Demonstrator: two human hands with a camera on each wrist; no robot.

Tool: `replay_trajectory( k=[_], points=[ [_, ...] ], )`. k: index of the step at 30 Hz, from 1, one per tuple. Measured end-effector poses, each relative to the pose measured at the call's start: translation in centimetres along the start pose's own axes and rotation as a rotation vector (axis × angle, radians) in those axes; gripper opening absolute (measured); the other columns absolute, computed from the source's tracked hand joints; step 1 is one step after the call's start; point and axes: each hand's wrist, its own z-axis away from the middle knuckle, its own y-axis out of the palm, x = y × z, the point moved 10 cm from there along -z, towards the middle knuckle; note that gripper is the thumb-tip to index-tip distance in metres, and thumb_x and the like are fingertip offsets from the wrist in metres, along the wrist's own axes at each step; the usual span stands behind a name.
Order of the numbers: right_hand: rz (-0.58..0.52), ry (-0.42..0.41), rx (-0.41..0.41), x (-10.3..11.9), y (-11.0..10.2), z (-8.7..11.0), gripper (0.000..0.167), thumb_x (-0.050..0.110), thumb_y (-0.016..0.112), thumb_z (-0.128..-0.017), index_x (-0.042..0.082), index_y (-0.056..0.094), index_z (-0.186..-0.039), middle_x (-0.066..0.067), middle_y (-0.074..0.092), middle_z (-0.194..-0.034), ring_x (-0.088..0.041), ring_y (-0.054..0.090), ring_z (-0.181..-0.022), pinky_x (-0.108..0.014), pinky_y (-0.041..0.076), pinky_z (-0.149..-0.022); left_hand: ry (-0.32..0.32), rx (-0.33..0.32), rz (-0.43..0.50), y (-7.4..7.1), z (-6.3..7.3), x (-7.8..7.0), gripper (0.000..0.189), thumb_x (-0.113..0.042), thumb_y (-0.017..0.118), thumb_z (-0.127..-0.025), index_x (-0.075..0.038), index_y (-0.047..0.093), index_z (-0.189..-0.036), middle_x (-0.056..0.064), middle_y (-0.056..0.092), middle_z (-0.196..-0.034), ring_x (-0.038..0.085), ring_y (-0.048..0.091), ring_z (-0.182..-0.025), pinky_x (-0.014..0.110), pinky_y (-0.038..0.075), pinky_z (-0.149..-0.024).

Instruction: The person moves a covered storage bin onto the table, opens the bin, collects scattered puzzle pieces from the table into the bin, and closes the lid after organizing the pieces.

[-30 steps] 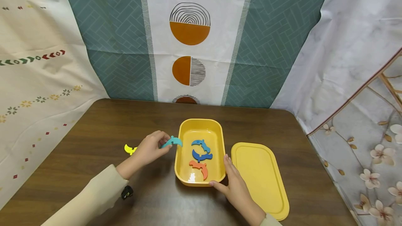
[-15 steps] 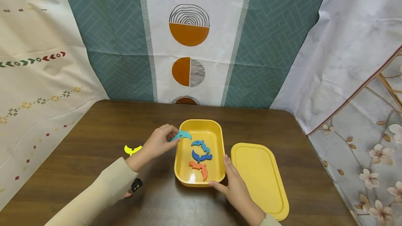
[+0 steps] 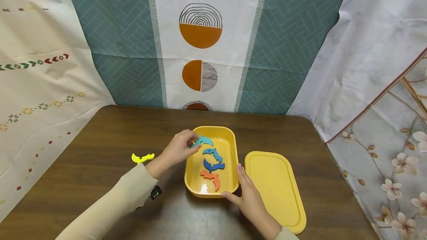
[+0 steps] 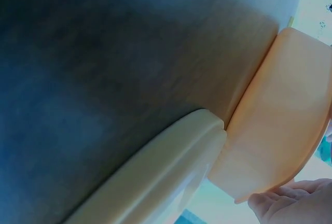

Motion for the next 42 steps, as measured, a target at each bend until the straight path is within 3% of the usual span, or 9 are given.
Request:
replay_trajectory(
  k=[8,17,33,42],
  points=[
    [0.002,0.001,0.000,-0.1,0.2,-0.1,0.095,0.035,0.080,-0.073,0.001,0.032,-0.147,-0.017,0.032,-0.151,-0.036,0.036,-0.136,-0.051,0.036,-0.104,0.024,0.054,-0.028,1.6,-0.9,-0.6,0.017,-0.014,0.071,-0.083,-0.003,0.065,-0.095,0.008,0.063,-0.091,0.018,0.059,-0.080,0.028,0.053,-0.071],
    [0.009,-0.012,0.002,0.1,0.1,-0.2,0.094,0.037,0.079,-0.074,0.000,0.032,-0.147,-0.018,0.033,-0.151,-0.037,0.036,-0.135,-0.053,0.036,-0.104,0.002,0.129,-0.093,3.6,-1.4,0.0,0.018,-0.015,0.071,-0.084,-0.003,0.065,-0.096,0.009,0.061,-0.093,0.018,0.059,-0.078,0.030,0.053,-0.073],
    [0.004,0.016,0.015,-0.5,0.3,-0.1,0.095,0.036,0.079,-0.073,0.002,0.030,-0.148,-0.015,0.031,-0.152,-0.035,0.035,-0.137,-0.051,0.035,-0.105,0.006,0.287,-0.181,7.4,-2.1,0.9,0.019,-0.015,0.072,-0.083,-0.004,0.065,-0.097,0.005,0.058,-0.086,0.015,0.050,-0.075,0.025,0.050,-0.073],
    [-0.006,0.031,0.031,-0.6,0.4,-0.2,0.094,0.035,0.078,-0.075,0.003,0.029,-0.148,-0.015,0.031,-0.153,-0.035,0.034,-0.137,-0.051,0.035,-0.105,0.010,0.355,-0.262,8.6,-1.9,1.3,0.015,-0.016,0.071,-0.083,-0.007,0.065,-0.093,0.000,0.054,-0.079,0.013,0.046,-0.072,0.022,0.043,-0.067]
  ],
)
